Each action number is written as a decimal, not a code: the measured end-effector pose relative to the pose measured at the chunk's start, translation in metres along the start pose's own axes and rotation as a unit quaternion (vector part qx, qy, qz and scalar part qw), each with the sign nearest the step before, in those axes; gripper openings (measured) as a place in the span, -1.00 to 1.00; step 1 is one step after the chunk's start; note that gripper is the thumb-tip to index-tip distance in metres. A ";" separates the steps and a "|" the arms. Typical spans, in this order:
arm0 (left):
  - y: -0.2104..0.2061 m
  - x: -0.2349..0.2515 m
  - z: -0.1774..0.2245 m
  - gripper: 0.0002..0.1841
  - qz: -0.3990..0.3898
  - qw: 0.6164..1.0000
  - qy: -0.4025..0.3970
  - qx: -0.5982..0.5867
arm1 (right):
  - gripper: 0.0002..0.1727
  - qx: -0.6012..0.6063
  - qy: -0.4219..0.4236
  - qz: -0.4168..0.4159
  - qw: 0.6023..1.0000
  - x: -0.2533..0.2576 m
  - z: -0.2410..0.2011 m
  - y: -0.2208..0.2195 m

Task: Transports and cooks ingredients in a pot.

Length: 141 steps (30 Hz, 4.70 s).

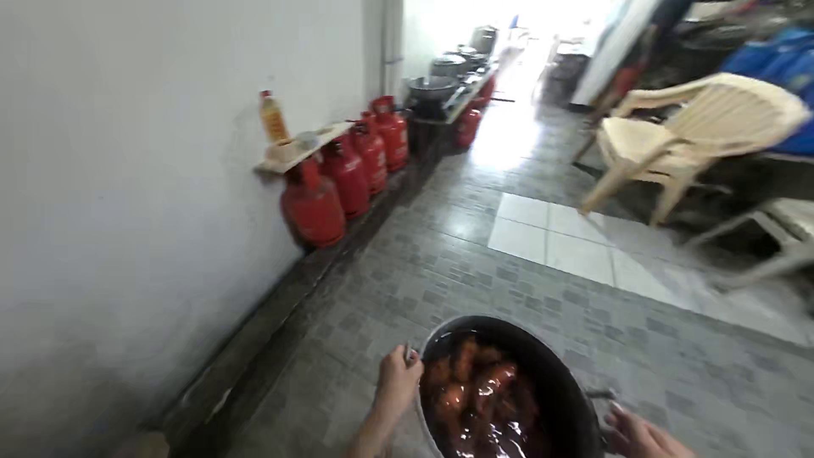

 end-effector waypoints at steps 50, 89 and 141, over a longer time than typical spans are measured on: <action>-0.578 1.281 0.831 -0.89 0.053 0.994 0.008 -0.091 | -0.70 -0.001 -0.001 -0.013 1.000 1.397 -0.434 -0.735; -0.884 1.949 1.223 -0.83 0.168 0.982 0.071 -0.041 | -0.76 -0.115 0.013 -0.198 0.973 2.184 -0.673 -1.180; -1.099 2.484 1.526 -0.81 0.472 0.842 0.215 -0.150 | -0.50 -0.182 0.187 -0.541 0.800 2.777 -0.921 -1.731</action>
Point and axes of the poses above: each hand's wrist, its own x-axis towards the middle knuckle, its own y-axis out of the back of the hand, z = x × y, the point moved 2 cm from there along x, towards the middle knuckle, and after that the axes turned 14 degrees about z, right-handed, at the moved point
